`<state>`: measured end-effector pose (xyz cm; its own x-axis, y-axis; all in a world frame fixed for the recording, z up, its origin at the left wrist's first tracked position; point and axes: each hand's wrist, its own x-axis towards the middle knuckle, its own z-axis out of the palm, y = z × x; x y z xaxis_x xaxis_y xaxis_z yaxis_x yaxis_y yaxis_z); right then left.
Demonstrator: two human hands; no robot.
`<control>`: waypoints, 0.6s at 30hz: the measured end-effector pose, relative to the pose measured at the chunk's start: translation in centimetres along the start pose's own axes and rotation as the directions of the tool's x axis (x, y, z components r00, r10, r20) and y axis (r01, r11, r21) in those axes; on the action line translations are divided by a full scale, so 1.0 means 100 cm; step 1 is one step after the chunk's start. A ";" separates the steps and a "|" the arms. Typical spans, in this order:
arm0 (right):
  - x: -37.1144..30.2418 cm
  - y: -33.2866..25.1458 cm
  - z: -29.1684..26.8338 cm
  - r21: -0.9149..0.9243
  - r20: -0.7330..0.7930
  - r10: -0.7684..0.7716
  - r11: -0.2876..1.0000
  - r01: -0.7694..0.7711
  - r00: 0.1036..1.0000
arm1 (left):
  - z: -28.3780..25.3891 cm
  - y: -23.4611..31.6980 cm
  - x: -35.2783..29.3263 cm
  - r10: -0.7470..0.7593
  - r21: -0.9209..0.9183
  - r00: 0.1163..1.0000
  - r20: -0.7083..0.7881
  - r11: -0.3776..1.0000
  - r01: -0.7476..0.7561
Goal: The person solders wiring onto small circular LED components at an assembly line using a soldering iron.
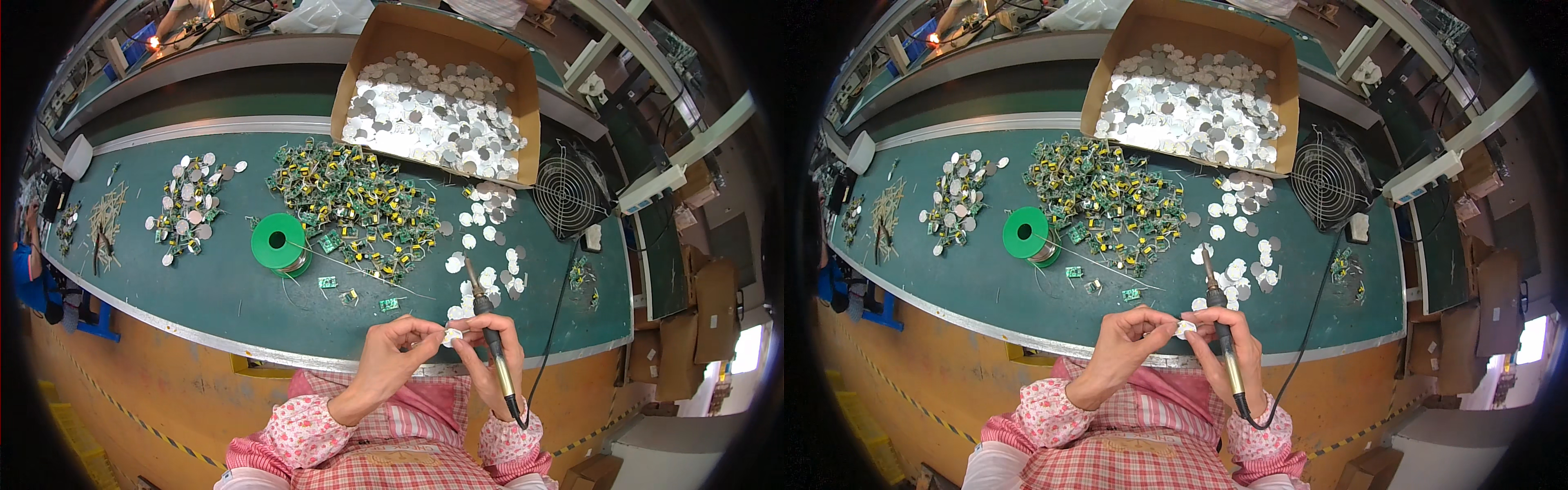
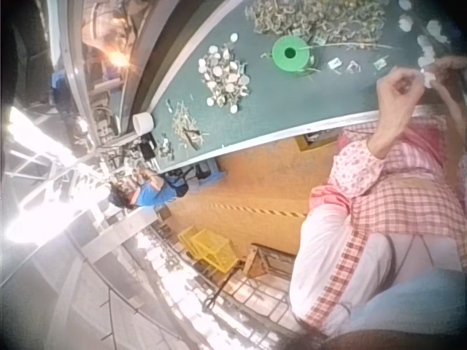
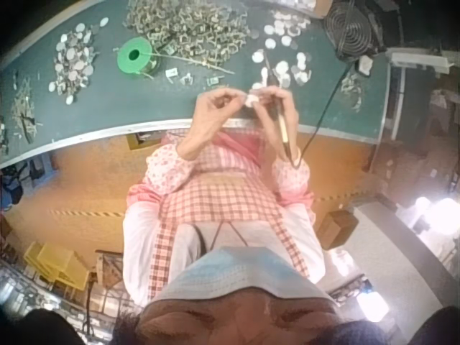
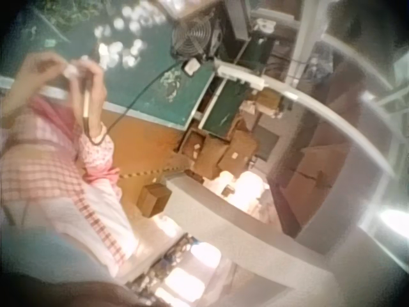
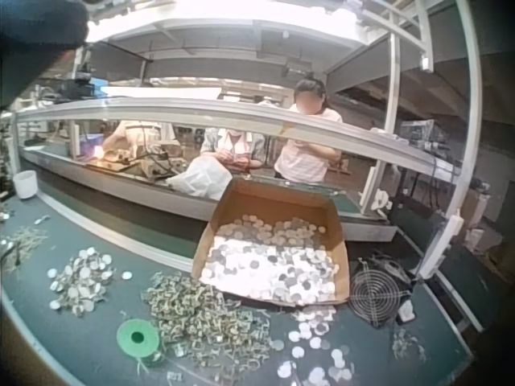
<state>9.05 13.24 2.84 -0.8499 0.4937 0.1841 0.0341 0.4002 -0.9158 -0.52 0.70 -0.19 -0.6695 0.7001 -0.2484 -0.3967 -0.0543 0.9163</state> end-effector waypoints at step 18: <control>-0.029 -0.004 0.000 0.022 -0.321 -0.272 0.956 0.294 0.907 | -0.003 0.018 0.014 -0.056 -0.205 0.990 -0.131 0.978 0.028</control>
<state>11.45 11.62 2.69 -0.6117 0.5867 0.5306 -0.2287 0.5110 -0.8286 -2.34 1.43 0.99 -0.7227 0.6026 -0.3384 -0.5360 -0.1795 0.8249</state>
